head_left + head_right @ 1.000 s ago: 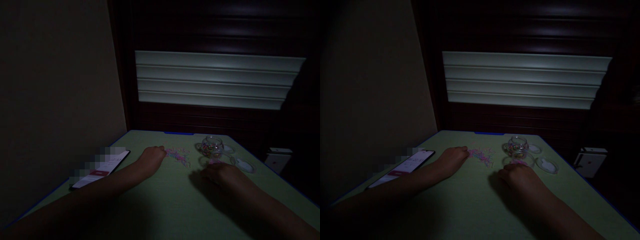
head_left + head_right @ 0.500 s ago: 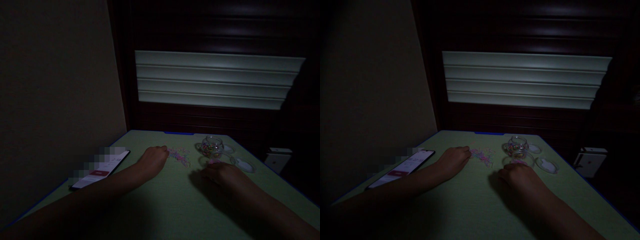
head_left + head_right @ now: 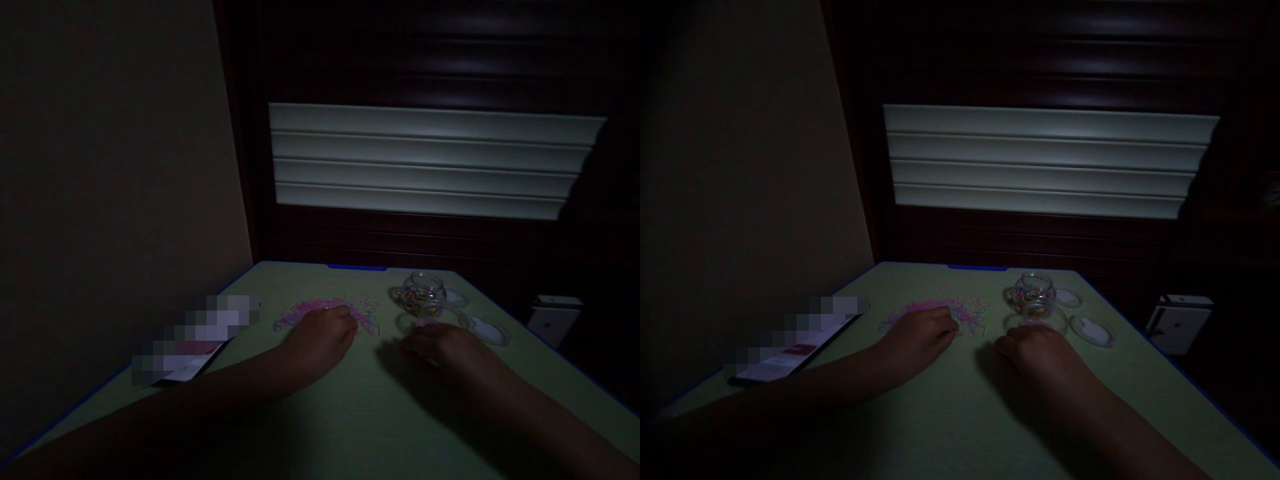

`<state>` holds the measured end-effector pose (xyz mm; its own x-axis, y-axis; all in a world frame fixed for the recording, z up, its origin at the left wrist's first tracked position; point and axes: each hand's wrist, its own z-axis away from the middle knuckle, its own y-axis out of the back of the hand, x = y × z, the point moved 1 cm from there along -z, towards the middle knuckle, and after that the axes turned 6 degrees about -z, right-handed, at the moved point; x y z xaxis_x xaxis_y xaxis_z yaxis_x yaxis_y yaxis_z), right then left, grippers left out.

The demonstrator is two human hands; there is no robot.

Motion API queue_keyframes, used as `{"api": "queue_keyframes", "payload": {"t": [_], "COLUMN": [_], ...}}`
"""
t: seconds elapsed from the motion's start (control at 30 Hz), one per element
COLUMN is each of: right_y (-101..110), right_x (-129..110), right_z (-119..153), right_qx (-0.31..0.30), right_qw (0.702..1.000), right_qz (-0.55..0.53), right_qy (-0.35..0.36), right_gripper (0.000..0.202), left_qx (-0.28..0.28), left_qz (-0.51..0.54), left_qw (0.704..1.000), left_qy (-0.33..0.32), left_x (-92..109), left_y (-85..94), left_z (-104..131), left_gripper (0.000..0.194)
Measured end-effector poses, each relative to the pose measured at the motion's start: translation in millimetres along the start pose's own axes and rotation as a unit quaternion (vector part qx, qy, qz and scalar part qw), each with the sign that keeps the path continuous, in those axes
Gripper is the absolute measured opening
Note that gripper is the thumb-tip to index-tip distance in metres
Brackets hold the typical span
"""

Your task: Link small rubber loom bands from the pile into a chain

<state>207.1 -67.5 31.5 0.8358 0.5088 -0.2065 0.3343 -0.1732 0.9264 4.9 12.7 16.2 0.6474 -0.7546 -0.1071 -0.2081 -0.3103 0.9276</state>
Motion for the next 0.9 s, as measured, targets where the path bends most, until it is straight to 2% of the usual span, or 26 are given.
{"api": "queue_keyframes", "payload": {"t": [0.1, 0.23, 0.4, 0.6, 0.9], "right_y": [2, 2, 2, 3, -2], "right_x": [-1, -1, 0, -3, -6], "right_z": [0, 0, -1, 1, -1], "right_qx": [0.001, 0.0, 0.016, 0.038, 0.033], "right_qw": [1.0, 1.0, 1.0, 0.999, 0.999], "right_qz": [0.0, 0.008, 0.006, 0.0, -0.016], "right_qy": [0.005, 0.002, -0.001, -0.004, 0.019], "right_gripper": [0.017, 0.017, 0.017, 0.017, 0.02], "left_qx": [0.019, 0.046, 0.053, 0.024, 0.019], "left_qz": [0.099, 0.226, 0.314, 0.358, 0.346], "left_qw": [0.995, 0.972, 0.946, 0.93, 0.936], "left_qy": [0.009, 0.032, 0.067, 0.084, 0.065], "left_x": [10, 20, 26, 27, 30], "left_y": [-3.5, -5.9, -11.0, -22.5, -17.0], "left_z": [1, 2, 1, 1, 2], "left_gripper": [0.019, 0.017, 0.015, 0.016, 0.014]}}
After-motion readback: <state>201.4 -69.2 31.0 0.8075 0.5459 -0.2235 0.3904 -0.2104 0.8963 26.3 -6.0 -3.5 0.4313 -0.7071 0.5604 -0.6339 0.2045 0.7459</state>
